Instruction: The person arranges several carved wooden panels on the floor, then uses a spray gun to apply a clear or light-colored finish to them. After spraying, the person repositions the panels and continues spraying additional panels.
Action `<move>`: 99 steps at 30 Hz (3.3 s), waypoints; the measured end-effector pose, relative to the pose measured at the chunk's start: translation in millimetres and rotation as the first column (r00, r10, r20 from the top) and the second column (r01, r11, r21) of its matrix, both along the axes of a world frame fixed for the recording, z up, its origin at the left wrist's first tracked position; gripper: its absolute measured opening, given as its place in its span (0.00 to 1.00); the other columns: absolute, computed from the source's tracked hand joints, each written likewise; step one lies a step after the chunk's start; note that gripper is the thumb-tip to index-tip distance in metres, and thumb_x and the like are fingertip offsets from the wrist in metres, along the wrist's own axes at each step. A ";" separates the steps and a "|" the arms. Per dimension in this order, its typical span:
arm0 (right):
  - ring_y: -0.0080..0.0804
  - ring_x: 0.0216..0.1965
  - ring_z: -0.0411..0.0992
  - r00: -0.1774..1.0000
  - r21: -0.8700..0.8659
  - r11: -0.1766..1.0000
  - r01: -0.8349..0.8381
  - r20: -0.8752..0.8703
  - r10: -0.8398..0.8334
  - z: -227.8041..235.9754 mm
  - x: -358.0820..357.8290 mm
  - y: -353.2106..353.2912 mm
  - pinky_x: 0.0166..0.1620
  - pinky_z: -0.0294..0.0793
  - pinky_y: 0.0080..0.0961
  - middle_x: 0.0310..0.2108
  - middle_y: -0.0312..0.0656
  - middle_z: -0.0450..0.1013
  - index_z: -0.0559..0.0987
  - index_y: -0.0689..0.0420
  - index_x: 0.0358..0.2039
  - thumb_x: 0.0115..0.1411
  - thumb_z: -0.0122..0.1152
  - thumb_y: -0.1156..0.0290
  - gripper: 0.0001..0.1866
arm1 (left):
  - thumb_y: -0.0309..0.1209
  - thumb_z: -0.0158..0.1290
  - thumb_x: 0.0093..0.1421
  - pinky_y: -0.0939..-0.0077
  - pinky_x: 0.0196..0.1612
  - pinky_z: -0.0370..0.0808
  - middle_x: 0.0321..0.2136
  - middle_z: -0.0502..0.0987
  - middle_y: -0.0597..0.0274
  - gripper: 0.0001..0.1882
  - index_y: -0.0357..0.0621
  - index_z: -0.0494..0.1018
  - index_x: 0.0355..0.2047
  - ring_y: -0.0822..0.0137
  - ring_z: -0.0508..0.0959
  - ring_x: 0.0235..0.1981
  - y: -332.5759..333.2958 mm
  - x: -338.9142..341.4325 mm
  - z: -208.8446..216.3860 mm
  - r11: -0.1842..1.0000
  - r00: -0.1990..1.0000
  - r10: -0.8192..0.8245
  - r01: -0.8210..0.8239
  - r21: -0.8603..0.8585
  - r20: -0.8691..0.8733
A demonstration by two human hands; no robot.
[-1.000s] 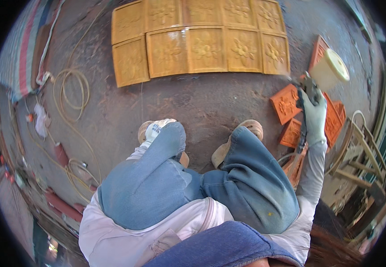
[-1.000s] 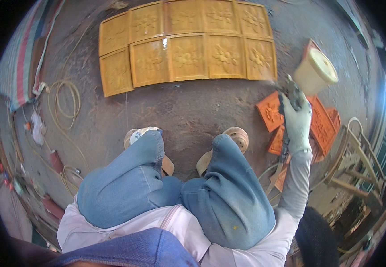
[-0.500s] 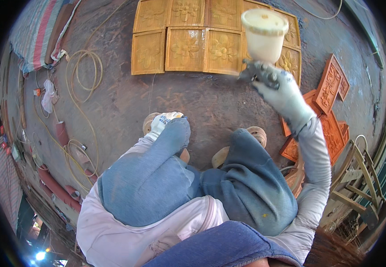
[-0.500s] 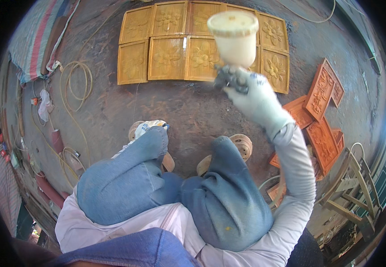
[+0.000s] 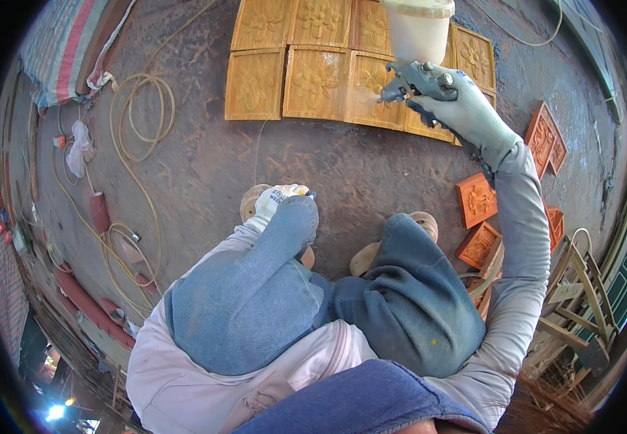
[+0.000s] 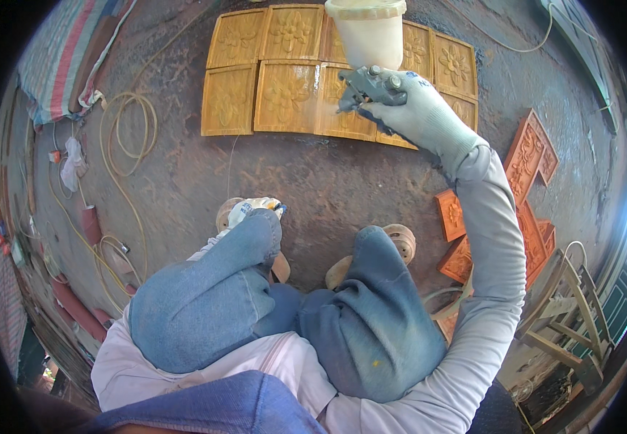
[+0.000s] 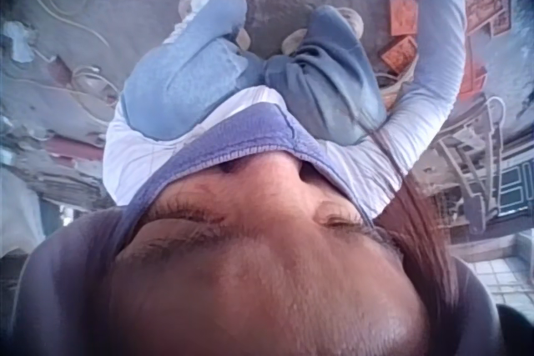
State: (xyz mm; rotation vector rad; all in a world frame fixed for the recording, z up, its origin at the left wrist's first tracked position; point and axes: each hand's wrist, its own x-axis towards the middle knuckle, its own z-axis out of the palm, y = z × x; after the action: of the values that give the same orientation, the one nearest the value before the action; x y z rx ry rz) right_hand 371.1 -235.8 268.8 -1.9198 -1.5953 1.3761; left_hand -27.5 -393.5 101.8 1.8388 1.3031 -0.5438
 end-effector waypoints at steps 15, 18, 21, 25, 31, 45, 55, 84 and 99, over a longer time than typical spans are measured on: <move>0.33 0.44 0.79 1.000 -0.060 0.998 0.003 0.030 -0.001 -9.7 -26.6 22.6 0.47 0.77 0.24 0.45 0.48 0.80 0.76 0.59 0.55 0.58 0.64 0.69 0.24 | 0.43 0.45 0.67 0.59 0.40 0.76 0.35 0.81 0.53 0.13 0.52 0.76 0.38 0.50 0.81 0.38 6.8 8.5 -12.8 1.000 1.000 0.012 -0.012 0.009 0.013; 0.33 0.44 0.80 0.990 0.221 0.975 -0.028 0.143 -0.004 -41.4 -6.6 43.7 0.47 0.77 0.26 0.45 0.43 0.81 0.78 0.52 0.55 0.59 0.63 0.65 0.22 | 0.43 0.45 0.67 0.59 0.40 0.76 0.35 0.81 0.53 0.13 0.52 0.76 0.38 0.50 0.81 0.38 11.3 12.0 -14.1 1.000 0.999 -0.008 0.008 0.010 0.037; 0.38 0.47 0.79 0.981 0.419 0.908 -0.028 0.187 -0.056 -47.7 16.1 77.7 0.50 0.76 0.31 0.45 0.44 0.80 0.77 0.49 0.56 0.59 0.62 0.60 0.23 | 0.43 0.45 0.67 0.59 0.41 0.76 0.35 0.81 0.53 0.13 0.52 0.76 0.38 0.51 0.81 0.38 17.0 16.1 -17.1 1.000 0.999 -0.028 0.028 0.008 0.041; 0.46 0.50 0.77 0.804 0.442 0.885 -0.149 0.575 -0.152 -51.3 49.7 112.6 0.53 0.74 0.35 0.47 0.47 0.79 0.75 0.52 0.57 0.60 0.59 0.57 0.25 | 0.43 0.45 0.67 0.59 0.41 0.76 0.35 0.81 0.53 0.14 0.52 0.76 0.38 0.51 0.81 0.38 11.2 15.6 -15.2 1.000 0.998 -0.019 0.018 0.012 0.068; 0.30 0.39 0.79 0.992 0.305 0.951 0.043 0.102 -0.078 -32.3 -5.4 66.2 0.41 0.76 0.26 0.41 0.45 0.80 0.73 0.63 0.58 0.59 0.65 0.67 0.27 | 0.43 0.44 0.67 0.59 0.41 0.76 0.35 0.81 0.53 0.14 0.52 0.76 0.38 0.51 0.81 0.38 8.1 15.8 -14.4 1.000 0.998 0.001 -0.003 0.020 0.063; 0.42 0.46 0.79 0.988 0.462 0.881 -0.101 0.148 0.035 -59.8 -61.0 133.8 0.50 0.76 0.33 0.44 0.47 0.80 0.78 0.52 0.54 0.58 0.64 0.58 0.24 | 0.43 0.44 0.67 0.59 0.41 0.76 0.35 0.81 0.53 0.14 0.52 0.75 0.38 0.51 0.81 0.38 17.1 27.3 -20.4 0.998 0.996 -0.048 0.045 0.042 0.080; 0.34 0.31 0.81 0.993 0.351 0.930 0.111 -0.082 -0.087 -76.5 -63.1 185.8 0.39 0.79 0.29 0.34 0.48 0.81 0.79 0.61 0.50 0.55 0.65 0.58 0.26 | 0.43 0.44 0.67 0.59 0.41 0.76 0.35 0.81 0.53 0.14 0.52 0.75 0.38 0.51 0.81 0.38 34.7 38.2 -31.0 0.992 0.984 -0.121 0.115 0.056 0.131; 0.17 0.25 0.71 0.992 0.345 0.934 -0.092 -0.046 0.115 -39.5 -106.2 60.0 0.30 0.71 0.18 0.29 0.38 0.78 0.78 0.62 0.49 0.62 0.61 0.68 0.17 | 0.49 0.58 0.57 0.56 0.51 0.75 0.55 0.69 0.49 0.33 0.45 0.66 0.58 0.48 0.75 0.52 96.6 6.0 -32.3 0.798 0.877 0.479 -0.428 0.424 -0.017; 0.41 0.43 0.80 0.973 0.382 0.895 -0.229 0.088 0.211 -65.9 -140.4 93.9 0.46 0.77 0.33 0.42 0.46 0.80 0.76 0.57 0.51 0.60 0.62 0.64 0.19 | 0.34 0.58 0.61 0.61 0.43 0.75 0.41 0.76 0.49 0.18 0.40 0.67 0.48 0.53 0.78 0.39 7.5 -204.3 -132.2 -0.525 -0.269 0.835 -0.650 0.549 0.480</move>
State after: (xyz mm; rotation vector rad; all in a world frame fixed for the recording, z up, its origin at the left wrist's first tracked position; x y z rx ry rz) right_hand 230.7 -141.8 202.9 -1.5800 -1.9836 0.9926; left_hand -231.7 -386.0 -30.4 0.1932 2.9328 0.9909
